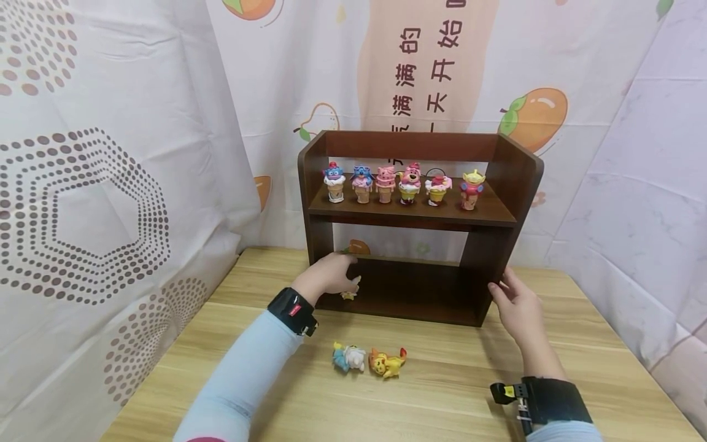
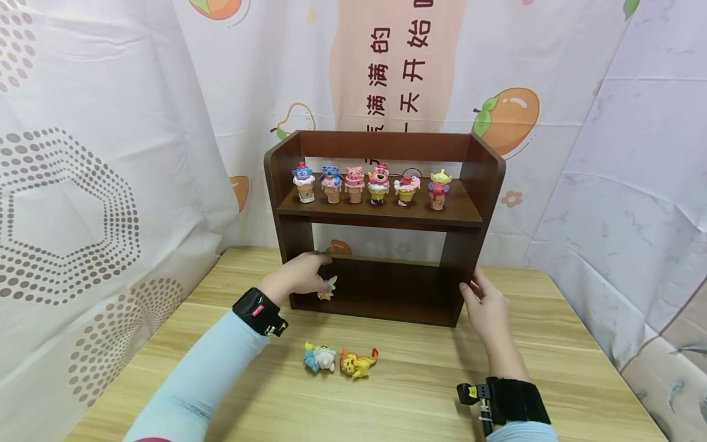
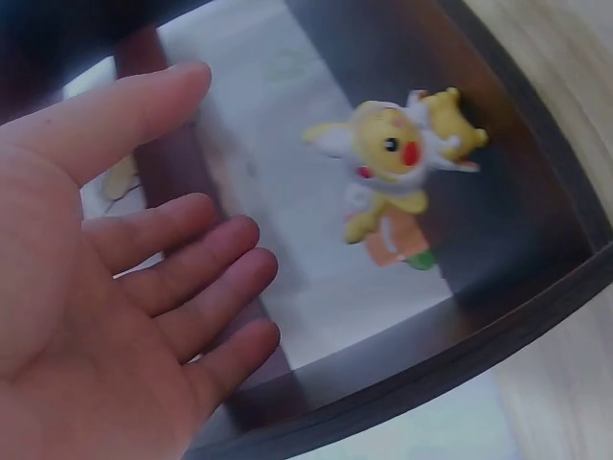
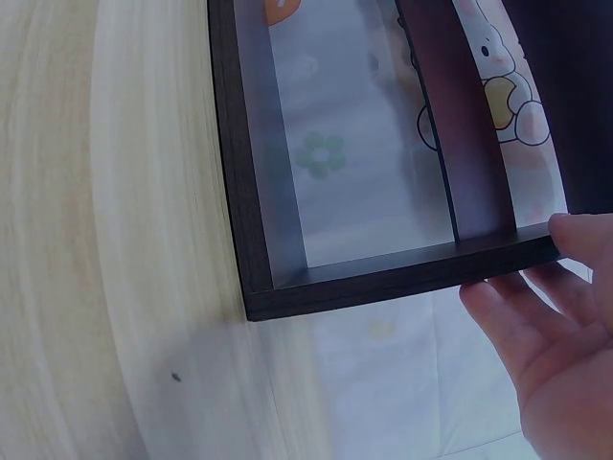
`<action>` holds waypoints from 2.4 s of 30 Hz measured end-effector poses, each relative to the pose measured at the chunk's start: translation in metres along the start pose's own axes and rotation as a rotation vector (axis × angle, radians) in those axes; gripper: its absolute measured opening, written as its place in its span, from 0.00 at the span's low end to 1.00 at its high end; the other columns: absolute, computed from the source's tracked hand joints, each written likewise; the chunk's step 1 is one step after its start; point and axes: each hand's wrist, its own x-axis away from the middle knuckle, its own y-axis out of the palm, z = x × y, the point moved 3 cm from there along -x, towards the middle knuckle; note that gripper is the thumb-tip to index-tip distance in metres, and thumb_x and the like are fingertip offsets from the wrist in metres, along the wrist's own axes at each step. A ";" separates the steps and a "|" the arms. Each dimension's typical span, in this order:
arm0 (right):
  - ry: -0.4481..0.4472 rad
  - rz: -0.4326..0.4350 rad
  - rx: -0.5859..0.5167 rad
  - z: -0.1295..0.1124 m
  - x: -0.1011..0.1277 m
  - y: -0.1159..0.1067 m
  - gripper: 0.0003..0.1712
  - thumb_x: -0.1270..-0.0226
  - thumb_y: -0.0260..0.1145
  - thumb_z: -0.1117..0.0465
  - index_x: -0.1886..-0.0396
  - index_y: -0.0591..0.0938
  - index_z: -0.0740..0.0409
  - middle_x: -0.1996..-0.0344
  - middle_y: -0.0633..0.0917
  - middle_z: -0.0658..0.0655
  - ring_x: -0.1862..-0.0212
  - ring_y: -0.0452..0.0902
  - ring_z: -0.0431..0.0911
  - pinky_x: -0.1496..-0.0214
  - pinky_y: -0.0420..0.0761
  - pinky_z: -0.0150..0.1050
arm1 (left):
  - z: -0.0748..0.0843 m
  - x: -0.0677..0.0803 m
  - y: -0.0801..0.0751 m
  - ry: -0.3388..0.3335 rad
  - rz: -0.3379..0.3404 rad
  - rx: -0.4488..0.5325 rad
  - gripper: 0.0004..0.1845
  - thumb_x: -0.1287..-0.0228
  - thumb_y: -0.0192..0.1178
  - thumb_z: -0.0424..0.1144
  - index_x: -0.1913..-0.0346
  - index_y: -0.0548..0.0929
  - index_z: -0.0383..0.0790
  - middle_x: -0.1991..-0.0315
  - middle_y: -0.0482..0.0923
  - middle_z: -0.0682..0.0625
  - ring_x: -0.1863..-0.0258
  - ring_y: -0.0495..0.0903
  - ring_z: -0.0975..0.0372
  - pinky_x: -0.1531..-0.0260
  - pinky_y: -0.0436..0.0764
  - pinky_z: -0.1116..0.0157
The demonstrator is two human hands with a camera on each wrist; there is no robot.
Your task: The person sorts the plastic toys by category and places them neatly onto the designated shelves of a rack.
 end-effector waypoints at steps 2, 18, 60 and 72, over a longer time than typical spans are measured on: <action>0.000 0.000 -0.003 0.000 0.000 0.000 0.31 0.21 0.60 0.60 0.23 0.67 0.57 0.37 0.77 0.72 0.41 0.78 0.66 0.59 0.73 0.15 | 0.001 0.005 -0.004 0.016 0.026 0.009 0.35 0.39 0.72 0.47 0.31 0.76 0.36 0.37 0.78 0.42 0.40 0.77 0.53 0.40 0.76 0.55; 0.011 -0.015 -0.023 0.000 0.000 0.000 0.31 0.21 0.59 0.60 0.22 0.66 0.57 0.36 0.75 0.73 0.40 0.76 0.67 0.58 0.73 0.16 | -0.005 0.064 -0.029 0.167 0.133 0.192 0.30 0.37 0.72 0.46 0.36 0.79 0.36 0.41 0.80 0.44 0.40 0.78 0.54 0.38 0.75 0.55; -0.015 0.007 -0.026 0.002 -0.002 0.000 0.31 0.22 0.60 0.61 0.22 0.67 0.52 0.38 0.78 0.72 0.42 0.77 0.68 0.58 0.74 0.16 | -0.017 0.104 0.012 0.156 -0.141 0.300 0.30 0.40 0.72 0.43 0.36 0.78 0.38 0.46 0.83 0.42 0.45 0.80 0.52 0.45 0.78 0.52; -0.005 0.003 -0.008 0.001 0.000 0.000 0.31 0.22 0.61 0.59 0.22 0.67 0.48 0.38 0.78 0.71 0.43 0.78 0.67 0.59 0.73 0.16 | 0.002 0.096 0.039 0.197 -0.223 0.201 0.29 0.39 0.73 0.47 0.39 0.81 0.35 0.46 0.83 0.45 0.47 0.81 0.54 0.47 0.79 0.58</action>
